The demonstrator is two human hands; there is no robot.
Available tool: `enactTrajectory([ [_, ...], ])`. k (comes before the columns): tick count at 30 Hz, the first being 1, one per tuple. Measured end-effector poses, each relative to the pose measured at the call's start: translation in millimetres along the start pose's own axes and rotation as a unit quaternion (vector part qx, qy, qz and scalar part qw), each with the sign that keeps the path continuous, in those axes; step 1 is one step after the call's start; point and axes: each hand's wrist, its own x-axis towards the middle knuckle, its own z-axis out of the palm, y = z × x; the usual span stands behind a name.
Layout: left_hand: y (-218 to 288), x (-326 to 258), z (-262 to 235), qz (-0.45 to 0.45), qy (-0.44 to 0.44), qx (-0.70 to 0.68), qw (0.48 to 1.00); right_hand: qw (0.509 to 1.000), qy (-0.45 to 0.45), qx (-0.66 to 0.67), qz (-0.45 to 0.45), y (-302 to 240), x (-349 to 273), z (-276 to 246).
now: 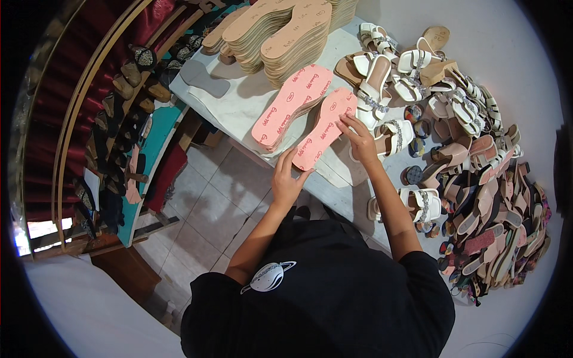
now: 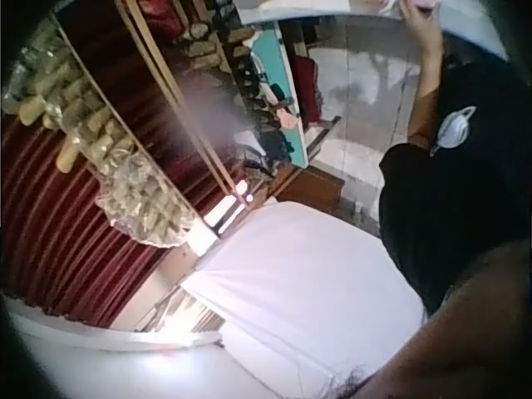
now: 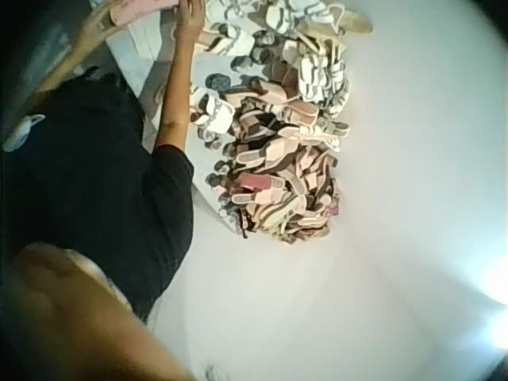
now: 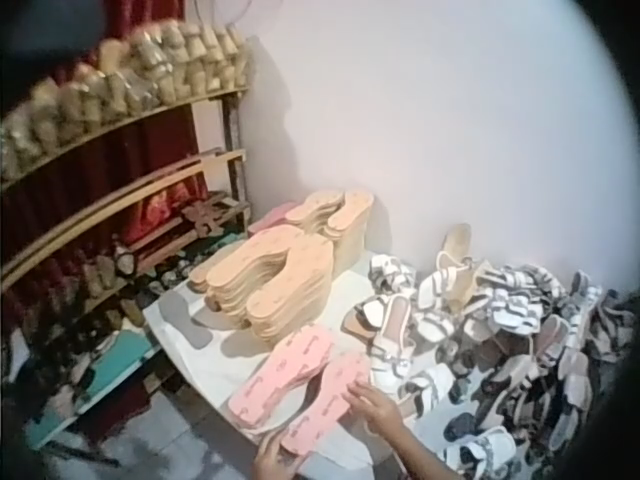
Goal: Sorting and inspecting shoe insoles and assembled sandals on a workbench.
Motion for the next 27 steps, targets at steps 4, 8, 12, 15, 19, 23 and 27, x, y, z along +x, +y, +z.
enactTrajectory([
  [4,-0.9,0.2,-0.7,0.003,-0.002,0.007,1.0,1.0,-0.015,0.002,-0.007,2.0,-1.2,0.5],
  [8,-1.4,-1.1,0.1,0.0,-0.005,0.008,1.0,0.999,-0.028,0.029,0.006,3.5,-4.3,0.0],
  [12,-0.7,-2.1,0.6,0.0,-0.005,0.005,1.0,0.999,-0.028,0.025,0.0,5.0,-6.0,0.0],
  [15,1.6,-2.6,-0.4,-0.008,-0.005,-0.002,1.0,0.999,-0.026,0.024,-0.003,4.4,-7.0,-0.5],
  [19,-1.5,-2.9,-0.4,0.003,-0.009,0.017,1.0,0.999,-0.023,0.027,-0.006,3.8,-5.9,-0.6],
  [23,2.3,-2.2,-1.1,0.009,-0.001,0.012,1.0,0.999,-0.023,0.021,-0.007,2.3,-5.2,-2.3],
  [27,2.4,-1.7,-0.8,-0.016,-0.015,-0.002,1.0,1.0,-0.024,0.012,-0.008,3.8,-6.2,-0.3],
])
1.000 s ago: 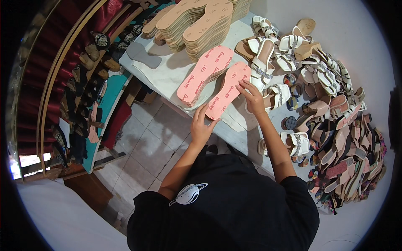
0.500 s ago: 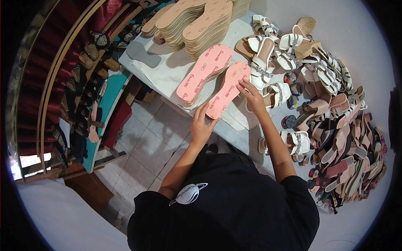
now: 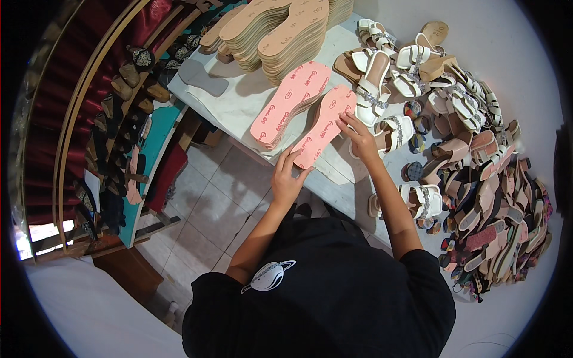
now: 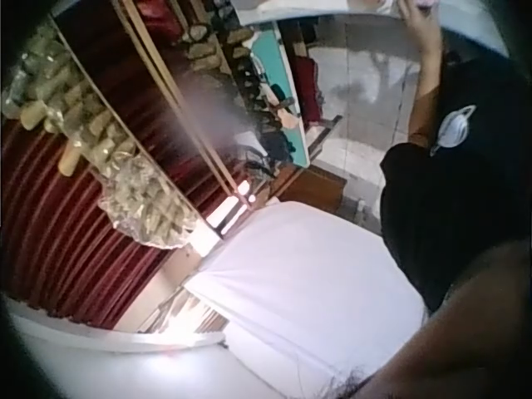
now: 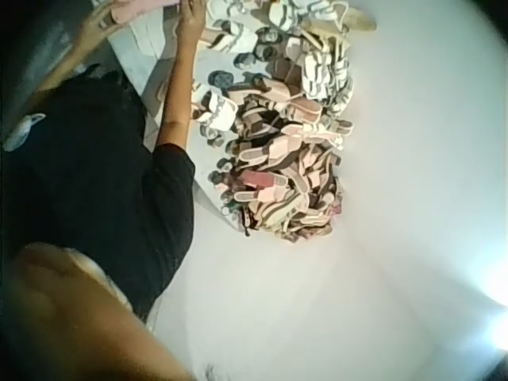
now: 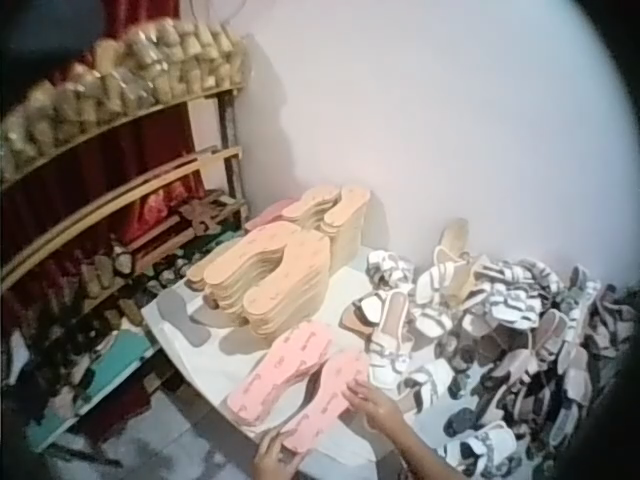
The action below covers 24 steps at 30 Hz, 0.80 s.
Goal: Sorting and inspecting shoe insoles and assembled sandals on a workbench.
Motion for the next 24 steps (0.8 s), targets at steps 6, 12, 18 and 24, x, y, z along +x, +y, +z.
enactTrajectory([
  [6,-4,-3,-1,0.008,-0.002,0.023,1.0,1.0,-0.007,-0.008,-0.004,-2,0,-1],
  [12,7,0,-4,0.07,-0.011,0.07,0.995,0.999,0.008,-0.031,-0.002,-7,-3,-7],
  [18,33,13,12,0.144,-0.043,0.04,0.988,0.997,0.043,-0.066,0.027,-24,-15,-34],
  [24,77,26,58,0.209,-0.122,-0.009,0.97,0.985,0.106,-0.119,0.064,-26,-58,-83],
])
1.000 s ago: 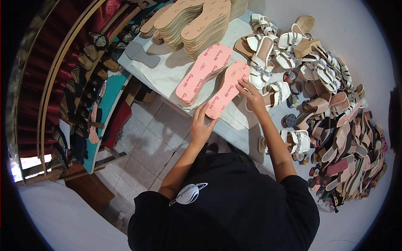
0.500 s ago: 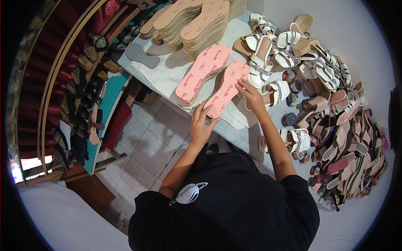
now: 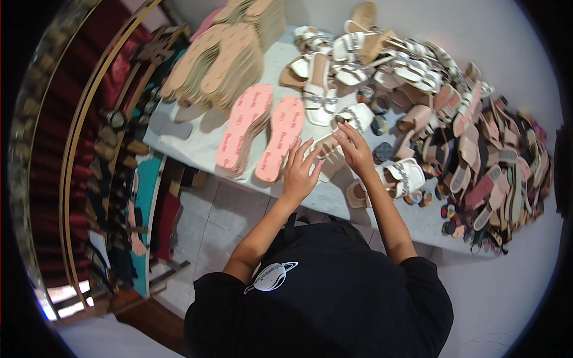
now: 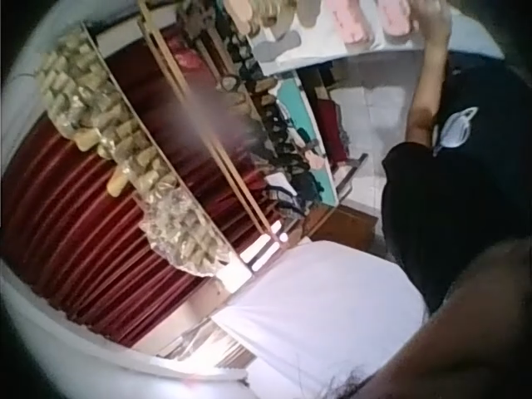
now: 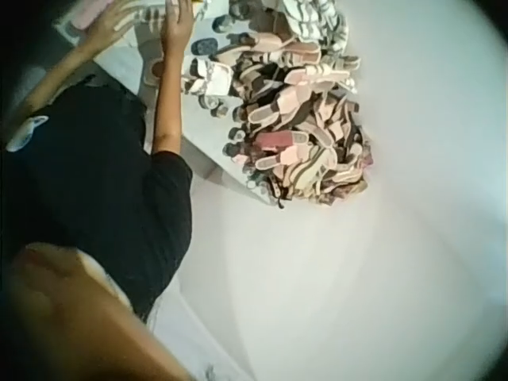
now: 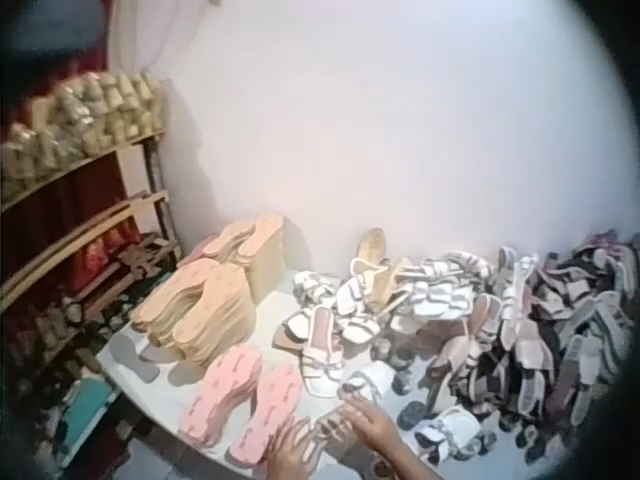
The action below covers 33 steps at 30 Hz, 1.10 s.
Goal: Sorting and inspecting shoe insoles and assembled sandals on a workbench.
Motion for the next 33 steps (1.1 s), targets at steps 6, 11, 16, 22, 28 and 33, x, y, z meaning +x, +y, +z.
enactTrajectory([
  [6,46,32,60,0.099,-0.047,-0.073,0.991,0.994,0.041,-0.087,0.051,16,-43,-83],
  [11,104,54,109,0.176,-0.078,-0.111,0.975,0.981,0.053,-0.156,0.105,27,-82,-154],
  [16,165,72,161,0.234,-0.097,-0.165,0.953,0.964,0.069,-0.218,0.136,45,-116,-217],
  [22,230,90,220,0.308,-0.128,-0.199,0.921,0.948,0.06,-0.278,0.143,73,-145,-289],
  [28,282,102,272,0.347,-0.137,-0.202,0.906,0.943,0.041,-0.303,0.136,110,-167,-350],
  [33,321,118,320,0.356,-0.118,-0.213,0.902,0.935,0.029,-0.331,0.12,155,-169,-397],
])
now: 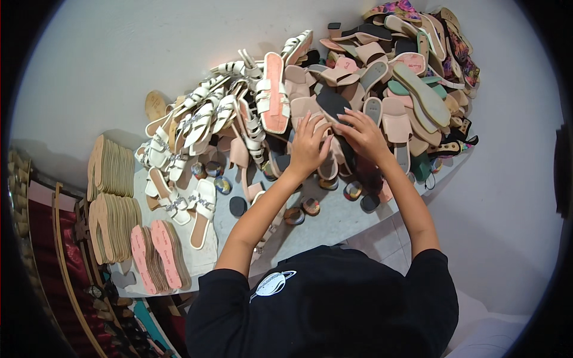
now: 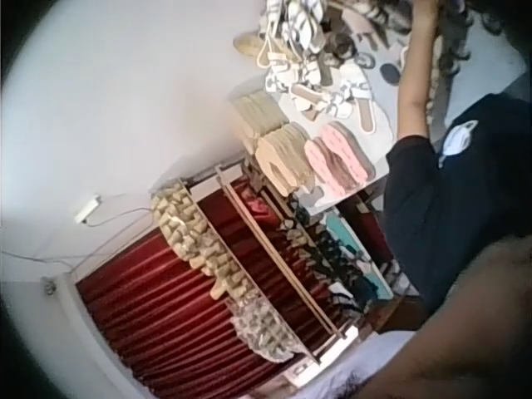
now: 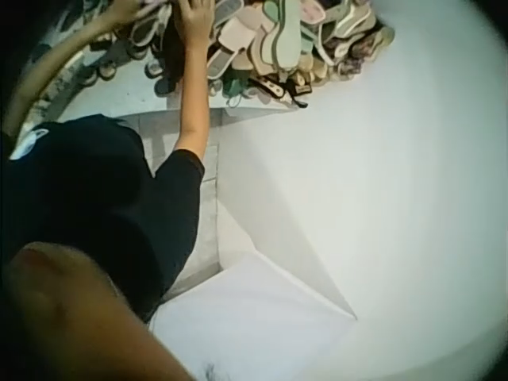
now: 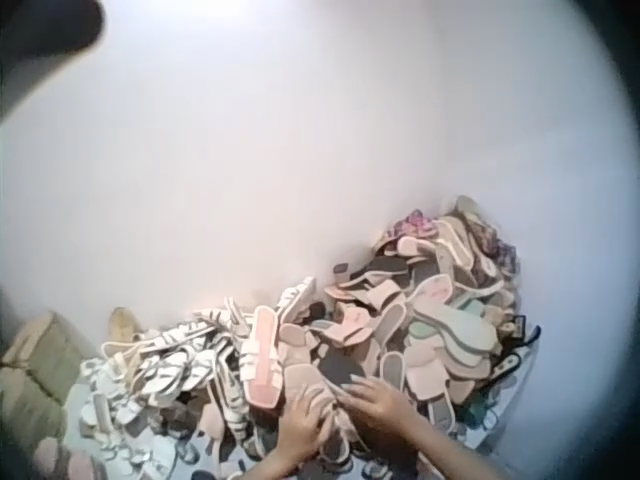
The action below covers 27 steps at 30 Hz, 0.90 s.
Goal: Sorting and inspecting shoe insoles and assembled sandals on a workbench.
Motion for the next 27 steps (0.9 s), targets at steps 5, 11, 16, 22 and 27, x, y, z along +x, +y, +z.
enactTrajectory([
  [5,-17,43,45,-0.013,0.02,-0.003,1.0,1.0,0.012,-0.013,-0.019,71,30,5],
  [11,-45,96,94,-0.014,0.012,0.008,1.0,0.996,-0.069,-0.036,-0.038,179,71,33],
  [16,-70,123,119,0.0,-0.013,0.054,0.998,0.963,-0.245,-0.11,-0.004,240,105,76],
  [22,-79,127,130,0.064,-0.055,0.075,0.994,0.908,-0.355,-0.223,0.014,273,105,121],
  [27,-87,141,122,0.044,-0.022,0.096,0.994,0.87,-0.446,-0.208,0.041,277,105,132],
])
